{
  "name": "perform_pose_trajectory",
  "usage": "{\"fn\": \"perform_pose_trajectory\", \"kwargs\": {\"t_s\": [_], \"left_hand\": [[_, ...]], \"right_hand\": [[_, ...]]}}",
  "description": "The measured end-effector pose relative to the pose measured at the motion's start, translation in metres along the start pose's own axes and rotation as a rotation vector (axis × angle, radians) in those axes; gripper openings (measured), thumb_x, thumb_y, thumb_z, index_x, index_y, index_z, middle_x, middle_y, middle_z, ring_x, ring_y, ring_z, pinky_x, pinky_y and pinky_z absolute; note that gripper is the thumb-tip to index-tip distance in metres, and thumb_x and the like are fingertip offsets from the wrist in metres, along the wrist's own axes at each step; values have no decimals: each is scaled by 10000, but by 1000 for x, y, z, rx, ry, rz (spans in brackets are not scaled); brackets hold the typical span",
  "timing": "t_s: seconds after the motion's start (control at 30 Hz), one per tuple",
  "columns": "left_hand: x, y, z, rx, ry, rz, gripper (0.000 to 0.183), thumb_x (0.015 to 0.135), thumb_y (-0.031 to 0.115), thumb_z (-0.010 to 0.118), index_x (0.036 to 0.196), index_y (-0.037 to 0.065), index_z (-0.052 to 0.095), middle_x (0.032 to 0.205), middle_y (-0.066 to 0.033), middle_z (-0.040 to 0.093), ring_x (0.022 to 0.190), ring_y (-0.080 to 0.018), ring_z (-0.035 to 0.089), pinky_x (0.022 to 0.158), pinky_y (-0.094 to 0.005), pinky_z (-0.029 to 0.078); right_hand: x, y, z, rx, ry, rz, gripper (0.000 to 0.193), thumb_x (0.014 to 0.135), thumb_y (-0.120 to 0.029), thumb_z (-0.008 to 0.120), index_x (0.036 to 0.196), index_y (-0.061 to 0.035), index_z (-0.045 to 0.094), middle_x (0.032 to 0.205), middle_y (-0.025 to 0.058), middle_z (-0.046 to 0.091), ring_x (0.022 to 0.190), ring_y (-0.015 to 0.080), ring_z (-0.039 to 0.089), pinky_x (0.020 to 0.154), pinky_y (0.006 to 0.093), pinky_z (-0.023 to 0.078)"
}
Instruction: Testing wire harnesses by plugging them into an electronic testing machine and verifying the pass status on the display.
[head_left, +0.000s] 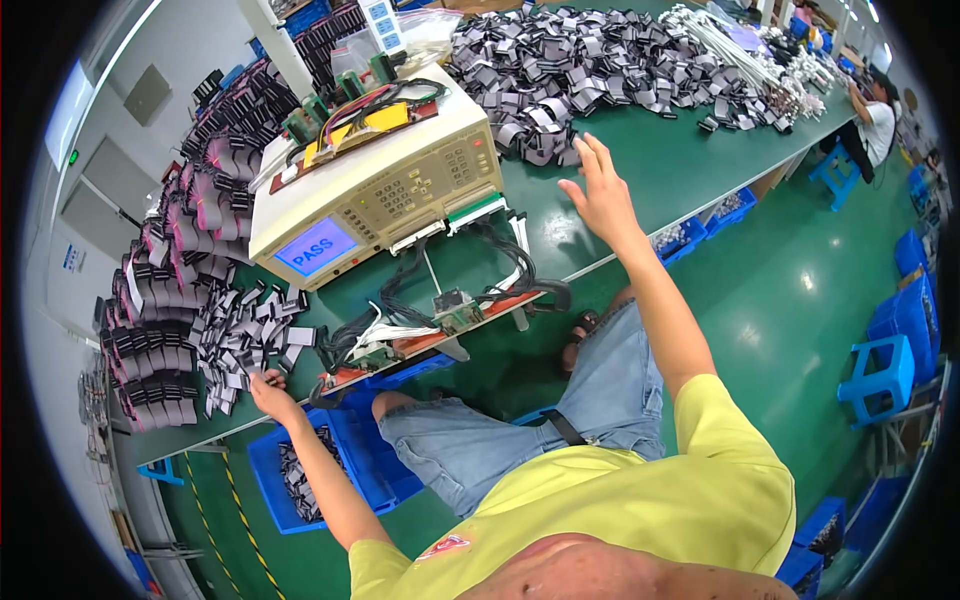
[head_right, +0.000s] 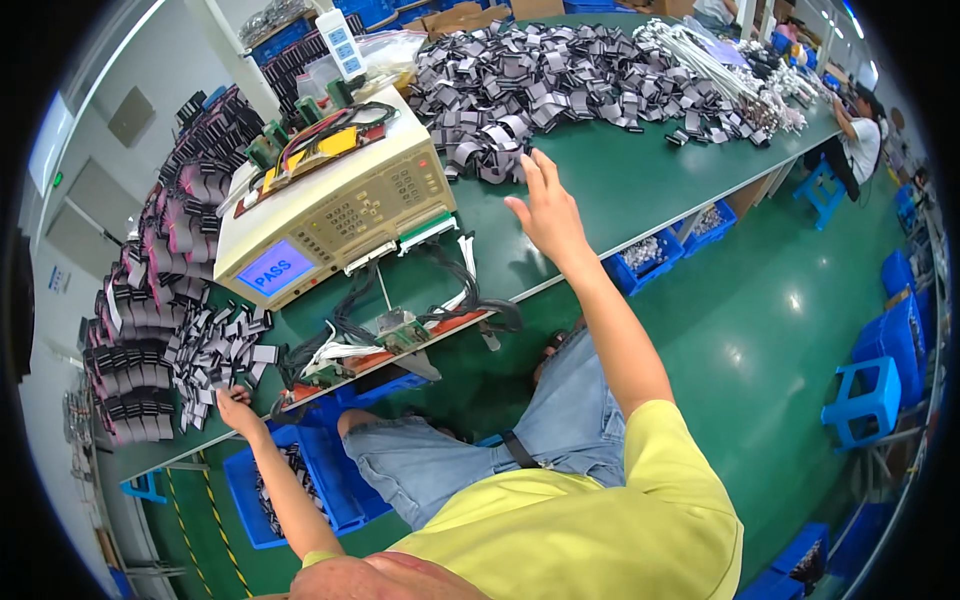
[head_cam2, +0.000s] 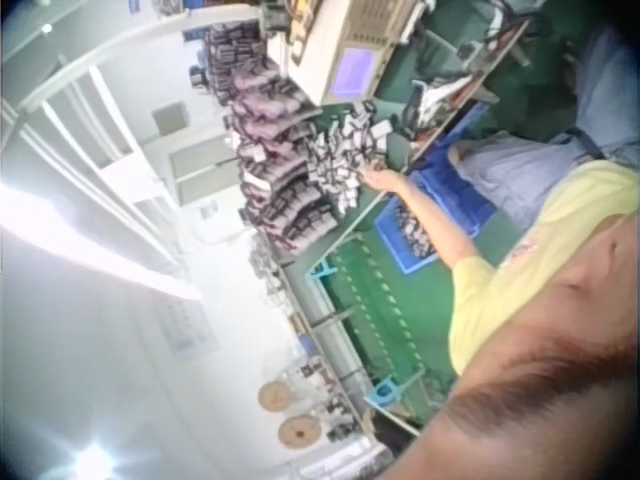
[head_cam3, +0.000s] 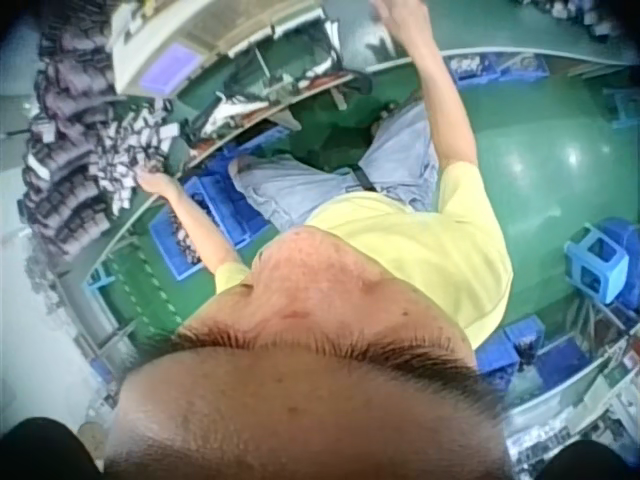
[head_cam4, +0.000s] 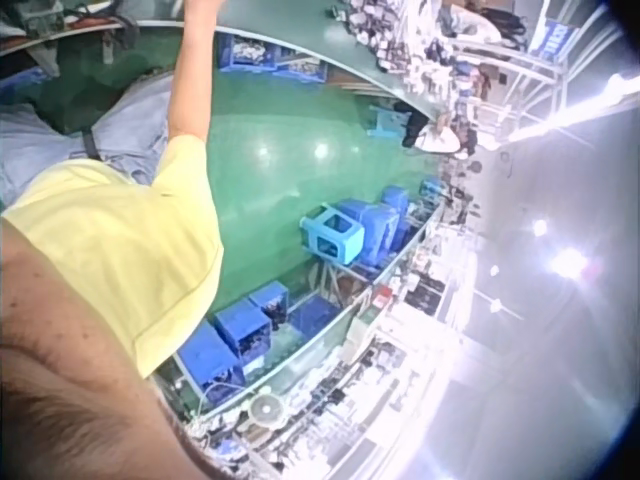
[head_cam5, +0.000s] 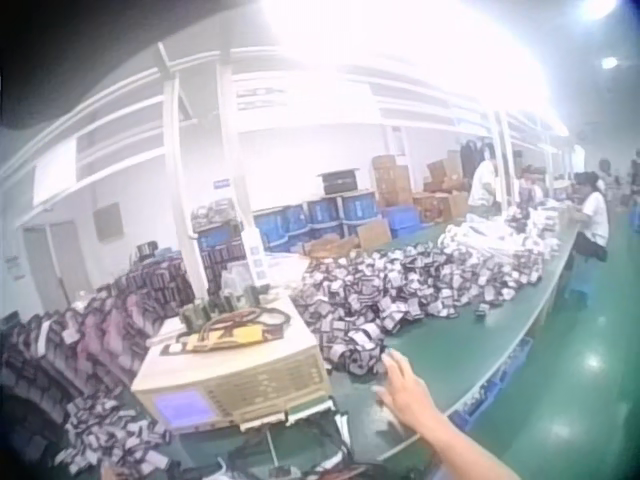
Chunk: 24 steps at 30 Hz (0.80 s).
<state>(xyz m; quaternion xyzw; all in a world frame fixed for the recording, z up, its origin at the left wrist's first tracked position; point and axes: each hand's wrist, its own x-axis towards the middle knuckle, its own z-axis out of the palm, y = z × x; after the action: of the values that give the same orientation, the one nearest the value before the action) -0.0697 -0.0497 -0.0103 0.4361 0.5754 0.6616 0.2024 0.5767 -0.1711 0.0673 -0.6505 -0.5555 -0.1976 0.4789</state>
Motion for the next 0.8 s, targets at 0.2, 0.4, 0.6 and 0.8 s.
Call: {"fn": "perform_pose_trajectory", "kwargs": {"t_s": [0.2, 0.4, 0.6, 0.8], "left_hand": [[-90, 87, -21, -553, -281, -96, 435, 1140, 356, 485, 1389, -1, 491, 1191, -143, 649, 971, -198, 617, 784, -301, 519], [-245, 149, 49, -861, -869, -527, 572, 1042, 324, 645, 1451, 10, 399, 1307, -215, 640, 1272, -356, 618, 1144, -486, 491], [-323, 132, 96, -909, -1072, -878, 546, 1068, 324, 650, 1508, 77, 442, 1337, -82, 622, 1232, -203, 618, 1034, -369, 500], [-315, 136, 108, -781, -1121, -616, 653, 1021, 291, 727, 1531, 47, 401, 1366, -134, 600, 1233, -244, 627, 1084, -412, 482]], "right_hand": [[-65, -51, -19, 319, -76, 79, 409, 867, -65, 803, 1238, -25, 634, 1313, 199, 624, 904, 334, 733, 752, 403, 614], [-132, -148, -41, 677, -261, -273, 467, 746, -176, 898, 1153, -57, 703, 1169, 146, 687, 1007, 356, 698, 824, 439, 595], [-146, -164, -31, 565, -235, -331, 221, 725, -71, 774, 940, -54, 726, 1108, 97, 715, 1075, 339, 682, 919, 490, 546], [-152, -148, -46, 946, -415, 78, 178, 821, 9, 812, 974, -4, 721, 975, 118, 728, 897, 277, 708, 800, 360, 562]]}}
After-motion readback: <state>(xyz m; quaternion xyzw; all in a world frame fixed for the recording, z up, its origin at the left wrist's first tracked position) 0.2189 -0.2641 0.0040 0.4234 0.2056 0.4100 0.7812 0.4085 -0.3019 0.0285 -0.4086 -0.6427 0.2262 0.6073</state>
